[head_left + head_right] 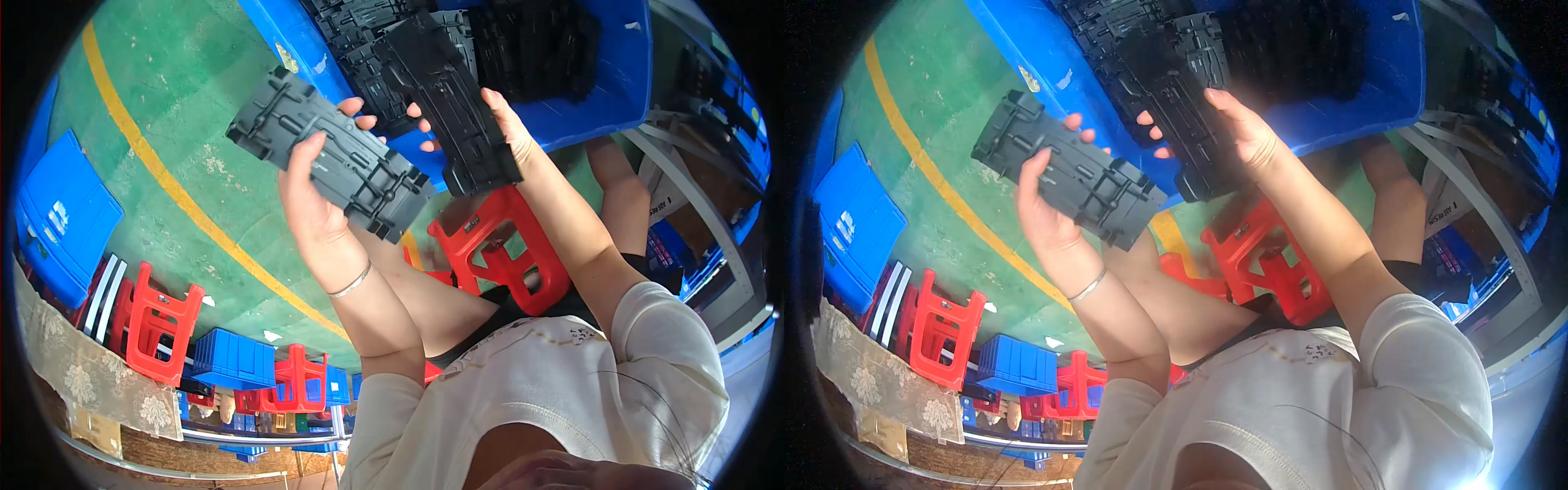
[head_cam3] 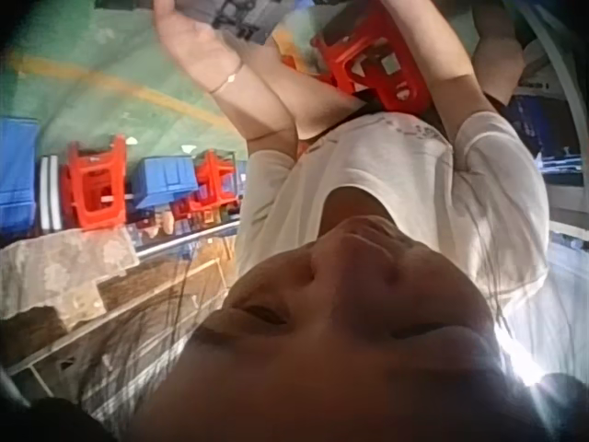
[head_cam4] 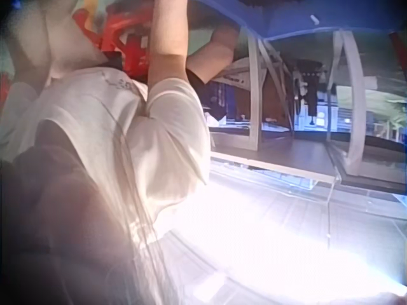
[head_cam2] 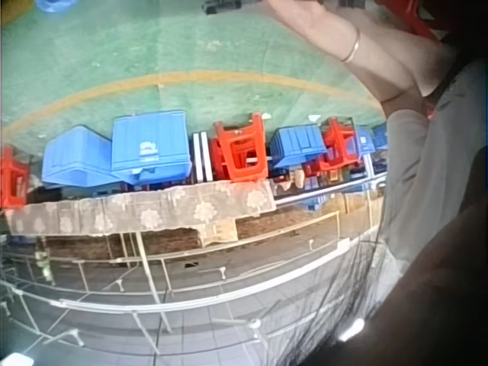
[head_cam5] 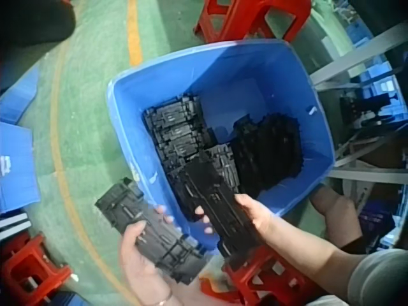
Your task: Picking up toy car chassis from a table and placing them into a blue plastic bin.
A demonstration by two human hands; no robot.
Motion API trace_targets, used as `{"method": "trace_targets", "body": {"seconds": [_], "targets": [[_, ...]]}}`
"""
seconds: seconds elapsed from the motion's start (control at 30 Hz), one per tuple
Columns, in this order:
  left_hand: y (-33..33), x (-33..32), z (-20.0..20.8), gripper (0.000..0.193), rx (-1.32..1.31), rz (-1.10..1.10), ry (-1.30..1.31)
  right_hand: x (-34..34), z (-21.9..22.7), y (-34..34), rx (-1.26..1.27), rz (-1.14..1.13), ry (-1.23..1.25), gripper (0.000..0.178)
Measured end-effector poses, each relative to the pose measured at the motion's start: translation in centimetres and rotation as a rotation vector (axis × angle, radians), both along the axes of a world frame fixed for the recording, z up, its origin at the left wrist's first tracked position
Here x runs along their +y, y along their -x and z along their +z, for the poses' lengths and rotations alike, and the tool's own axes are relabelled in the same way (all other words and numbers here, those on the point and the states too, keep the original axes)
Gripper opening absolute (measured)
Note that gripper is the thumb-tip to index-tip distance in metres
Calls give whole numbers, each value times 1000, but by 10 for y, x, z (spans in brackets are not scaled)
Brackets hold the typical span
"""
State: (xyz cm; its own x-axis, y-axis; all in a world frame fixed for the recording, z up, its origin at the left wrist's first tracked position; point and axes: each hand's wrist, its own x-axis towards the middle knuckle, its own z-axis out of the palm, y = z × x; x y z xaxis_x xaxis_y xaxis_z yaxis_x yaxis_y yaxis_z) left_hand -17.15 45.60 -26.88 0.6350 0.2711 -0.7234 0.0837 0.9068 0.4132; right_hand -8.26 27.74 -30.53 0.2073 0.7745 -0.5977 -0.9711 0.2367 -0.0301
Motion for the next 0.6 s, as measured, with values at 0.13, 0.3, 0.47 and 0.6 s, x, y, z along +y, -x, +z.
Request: {"method": "trace_targets", "body": {"seconds": [0.13,0.3,0.47,0.6], "targets": [[-6,-10,-9,25,151,-238,-195,14,10,-6,-563,295,340,62],[-16,-21,-9,41,212,-290,-225,31,24,5,-1023,329,623,71],[-20,-26,-10,42,180,-274,-264,31,24,10,-1158,320,704,65],[-20,-27,-11,39,165,-257,-243,26,25,11,-1106,365,711,53]]}}
